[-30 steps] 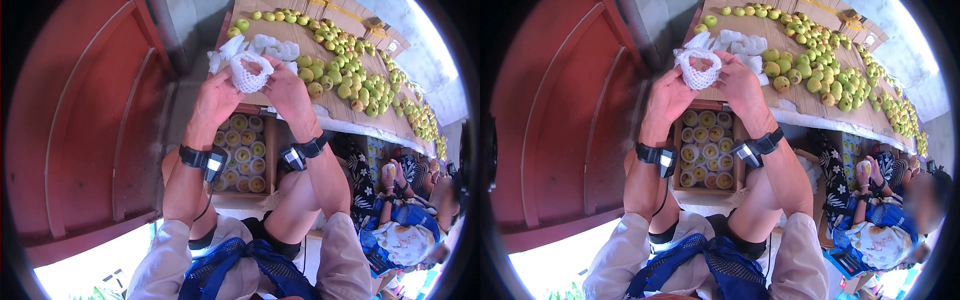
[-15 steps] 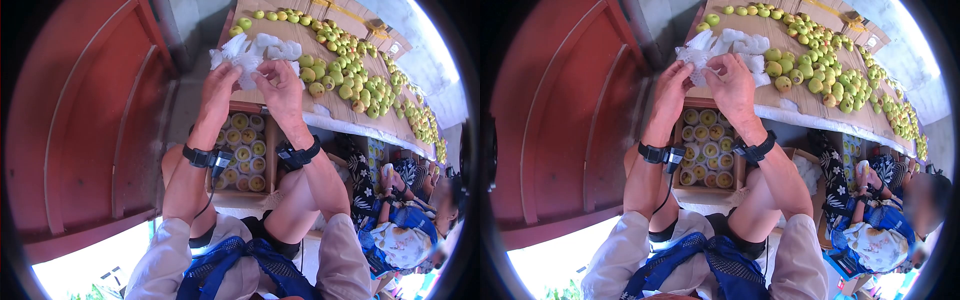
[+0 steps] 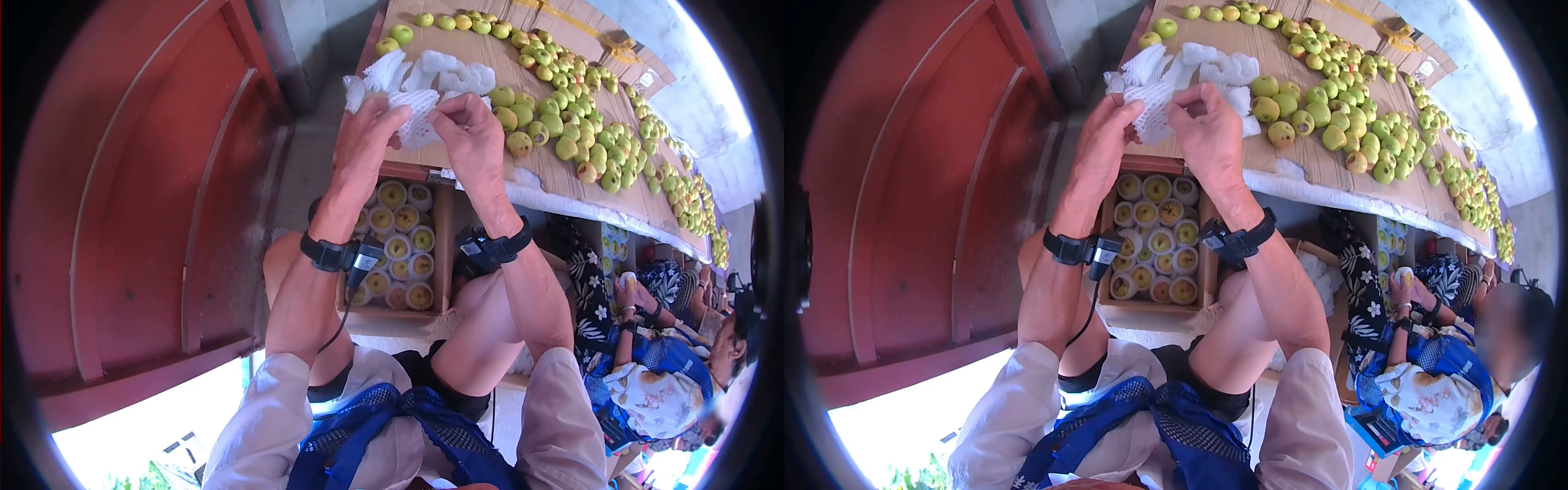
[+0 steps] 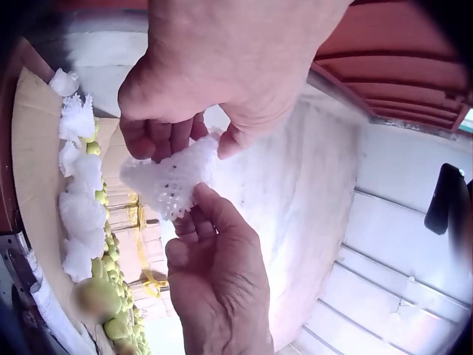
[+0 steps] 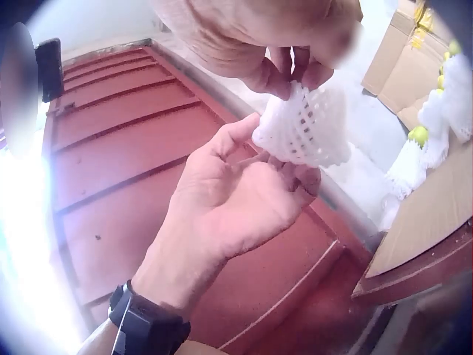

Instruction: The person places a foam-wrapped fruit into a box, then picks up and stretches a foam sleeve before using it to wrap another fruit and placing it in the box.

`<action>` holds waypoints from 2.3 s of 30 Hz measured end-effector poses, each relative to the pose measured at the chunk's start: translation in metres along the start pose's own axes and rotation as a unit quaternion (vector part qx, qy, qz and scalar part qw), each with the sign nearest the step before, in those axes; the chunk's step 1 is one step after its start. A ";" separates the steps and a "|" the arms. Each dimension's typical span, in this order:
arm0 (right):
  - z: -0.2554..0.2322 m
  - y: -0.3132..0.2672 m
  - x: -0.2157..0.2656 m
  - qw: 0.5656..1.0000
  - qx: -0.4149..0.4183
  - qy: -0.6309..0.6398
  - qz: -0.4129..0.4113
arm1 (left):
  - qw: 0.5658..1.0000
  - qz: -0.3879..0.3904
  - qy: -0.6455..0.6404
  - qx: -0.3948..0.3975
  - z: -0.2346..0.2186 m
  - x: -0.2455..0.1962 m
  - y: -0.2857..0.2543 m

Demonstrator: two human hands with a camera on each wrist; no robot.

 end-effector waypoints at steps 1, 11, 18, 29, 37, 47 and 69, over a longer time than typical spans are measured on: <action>-0.002 0.000 0.000 1.000 0.000 -0.003 -0.001 | 1.000 -0.011 -0.015 0.006 0.001 0.002 -0.001; -0.013 0.006 0.002 0.986 0.007 0.162 0.049 | 0.985 -0.055 -0.160 0.031 0.005 -0.003 -0.002; -0.019 0.002 0.000 0.975 -0.007 0.201 0.094 | 0.998 0.033 -0.028 -0.050 -0.004 -0.021 -0.007; 0.013 -0.023 0.033 0.974 0.081 -0.135 -0.163 | 0.986 -0.030 -0.126 -0.102 -0.013 -0.008 -0.008; 0.001 -0.013 0.005 0.998 0.060 0.016 0.012 | 0.995 -0.023 -0.081 -0.046 -0.012 -0.012 -0.007; -0.010 -0.007 -0.004 0.998 0.015 0.061 -0.003 | 0.995 0.036 0.021 0.087 0.015 -0.025 -0.018; -0.056 0.007 -0.016 0.988 -0.113 0.095 0.034 | 0.961 0.052 0.253 0.094 0.017 -0.019 -0.018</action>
Point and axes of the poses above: each hand's wrist, its own y-axis towards the middle knuckle, its own z-axis out of the palm, x = y × z, the point moved 6 cm from there along y, towards the middle knuckle, and after that the axes turned 6 degrees about y, right-handed, at the moved point
